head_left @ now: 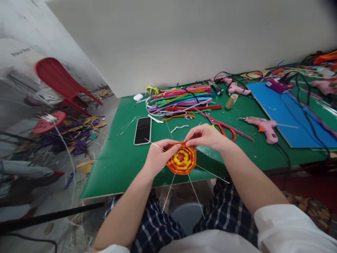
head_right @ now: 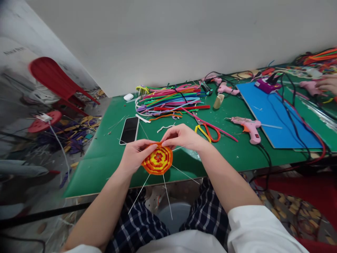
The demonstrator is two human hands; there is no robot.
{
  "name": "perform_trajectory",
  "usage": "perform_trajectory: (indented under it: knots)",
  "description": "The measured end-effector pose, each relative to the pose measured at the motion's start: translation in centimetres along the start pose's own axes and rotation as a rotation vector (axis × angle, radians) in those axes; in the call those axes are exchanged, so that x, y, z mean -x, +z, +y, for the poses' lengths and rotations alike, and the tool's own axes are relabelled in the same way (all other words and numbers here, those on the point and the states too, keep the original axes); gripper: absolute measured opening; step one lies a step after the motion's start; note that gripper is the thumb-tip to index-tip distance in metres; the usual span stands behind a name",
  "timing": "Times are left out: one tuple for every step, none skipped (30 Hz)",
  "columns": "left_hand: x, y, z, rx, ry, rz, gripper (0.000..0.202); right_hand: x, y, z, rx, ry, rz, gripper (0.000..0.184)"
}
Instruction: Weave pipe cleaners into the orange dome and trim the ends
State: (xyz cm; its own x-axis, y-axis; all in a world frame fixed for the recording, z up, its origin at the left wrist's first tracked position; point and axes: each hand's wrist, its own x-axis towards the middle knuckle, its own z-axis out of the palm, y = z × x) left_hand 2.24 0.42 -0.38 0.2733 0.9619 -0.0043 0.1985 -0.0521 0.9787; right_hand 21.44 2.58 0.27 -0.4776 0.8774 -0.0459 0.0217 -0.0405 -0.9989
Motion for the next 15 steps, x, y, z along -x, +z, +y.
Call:
perform_trajectory:
  knots:
    - [0.04, -0.12, -0.03, 0.005, 0.0, 0.015, 0.02, 0.01, 0.08, -0.06, 0.001, -0.011, 0.002, 0.02]
    - [0.07, -0.21, -0.03, 0.008, 0.001, 0.028, 0.02, 0.03, 0.15, -0.11, 0.002, -0.021, 0.004, 0.02]
    - [0.09, -0.26, -0.01, 0.009, 0.005, 0.038, 0.019, 0.04, 0.22, -0.14, 0.004, -0.029, 0.007, 0.019]
    - [0.11, -0.28, 0.01, 0.01, 0.01, 0.047, 0.019, 0.07, 0.28, -0.16, 0.008, -0.035, 0.006, 0.019]
    - [0.13, -0.26, 0.04, 0.009, 0.016, 0.054, 0.018, 0.1, 0.34, -0.17, 0.016, -0.041, 0.004, 0.019]
    - [0.15, -0.23, 0.06, 0.008, 0.021, 0.06, 0.018, 0.13, 0.39, -0.18, 0.028, -0.046, 0.0, 0.018]
    - [0.19, -0.2, 0.07, 0.008, 0.024, 0.067, 0.017, 0.17, 0.45, -0.18, 0.044, -0.053, -0.003, 0.018]
    - [0.23, -0.17, 0.06, 0.01, 0.025, 0.073, 0.017, 0.2, 0.51, -0.17, 0.063, -0.059, -0.006, 0.018]
    - [0.28, -0.16, 0.04, 0.015, 0.023, 0.078, 0.017, 0.23, 0.56, -0.17, 0.085, -0.068, -0.007, 0.017]
    - [0.32, -0.16, 0.01, 0.024, 0.021, 0.08, 0.017, 0.25, 0.63, -0.16, 0.105, -0.077, -0.004, 0.017]
    - [0.35, -0.19, -0.04, 0.038, 0.019, 0.076, 0.017, 0.25, 0.69, -0.14, 0.121, -0.087, 0.001, 0.016]
    - [0.37, -0.23, -0.11, 0.054, 0.016, 0.064, 0.018, 0.24, 0.75, -0.09, 0.134, -0.095, 0.007, 0.016]
    - [0.37, -0.28, -0.2, 0.066, 0.01, 0.043, 0.018, 0.2, 0.81, -0.03, 0.143, -0.103, 0.013, 0.016]
    - [0.36, -0.35, -0.31, 0.075, -0.001, 0.015, 0.019, 0.15, 0.86, 0.05, 0.151, -0.11, 0.018, 0.016]
    - [0.34, -0.41, -0.44, 0.079, -0.015, -0.012, 0.02, 0.08, 0.91, 0.16, 0.157, -0.113, 0.022, 0.015]
